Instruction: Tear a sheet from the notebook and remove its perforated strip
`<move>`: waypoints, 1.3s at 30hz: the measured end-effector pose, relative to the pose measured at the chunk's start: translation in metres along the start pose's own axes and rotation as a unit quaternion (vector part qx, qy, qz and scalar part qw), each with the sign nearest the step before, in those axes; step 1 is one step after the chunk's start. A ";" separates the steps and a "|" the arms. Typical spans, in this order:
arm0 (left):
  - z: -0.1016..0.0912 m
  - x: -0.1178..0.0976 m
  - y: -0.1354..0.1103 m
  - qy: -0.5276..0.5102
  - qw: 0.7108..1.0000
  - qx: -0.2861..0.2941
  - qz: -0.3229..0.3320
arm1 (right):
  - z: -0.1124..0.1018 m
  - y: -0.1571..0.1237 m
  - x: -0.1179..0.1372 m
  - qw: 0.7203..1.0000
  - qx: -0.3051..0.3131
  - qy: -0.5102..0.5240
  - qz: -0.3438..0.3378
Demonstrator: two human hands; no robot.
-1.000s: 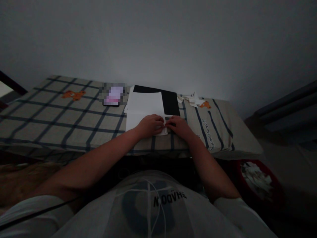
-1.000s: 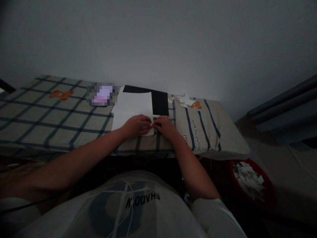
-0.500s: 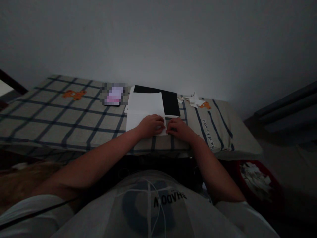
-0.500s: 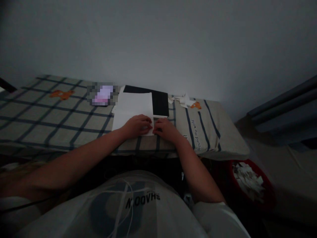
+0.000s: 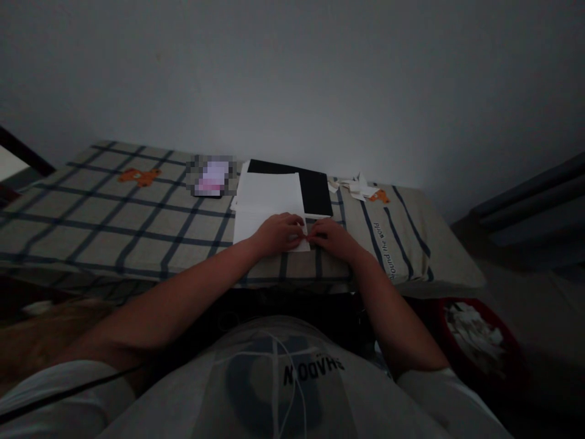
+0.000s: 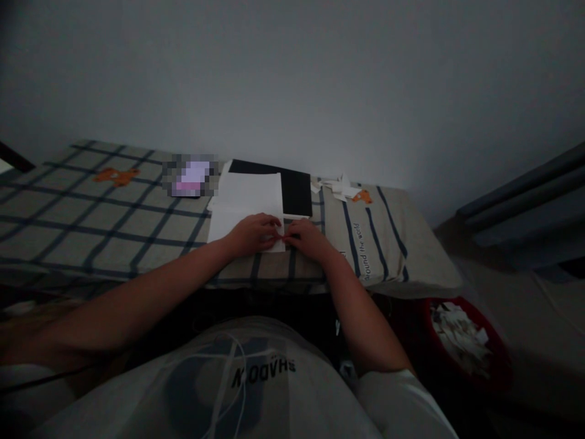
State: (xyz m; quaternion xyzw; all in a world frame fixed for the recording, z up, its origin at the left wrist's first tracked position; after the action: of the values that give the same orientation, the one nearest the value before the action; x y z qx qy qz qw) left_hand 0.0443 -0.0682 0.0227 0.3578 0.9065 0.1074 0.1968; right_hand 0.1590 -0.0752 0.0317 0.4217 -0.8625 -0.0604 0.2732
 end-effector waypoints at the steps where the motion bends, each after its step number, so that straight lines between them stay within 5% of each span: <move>1: 0.000 0.000 0.000 -0.001 1.000 0.000 0.001 | 0.000 0.002 -0.001 1.000 0.009 -0.011 0.003; 19: -0.003 -0.003 -0.001 -0.006 1.000 -0.017 0.014 | -0.001 0.026 -0.030 0.993 0.009 -0.111 0.048; 39: -0.006 -0.005 -0.002 -0.001 1.000 -0.010 0.009 | -0.001 0.033 -0.023 0.971 0.022 -0.228 0.070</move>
State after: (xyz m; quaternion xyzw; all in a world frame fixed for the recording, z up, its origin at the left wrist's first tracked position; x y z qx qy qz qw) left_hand 0.0437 -0.0733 0.0292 0.3646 0.9017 0.1175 0.2003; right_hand 0.1483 -0.0363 0.0341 0.3413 -0.9305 -0.1165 0.0639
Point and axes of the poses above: each hand's wrist, its own y-axis towards the middle knuckle, its own z-axis out of the palm, x = y × z, the point moved 8 cm from there along y, towards the middle knuckle, and after that the axes turned 14 degrees about -z, right-handed, at the moved point
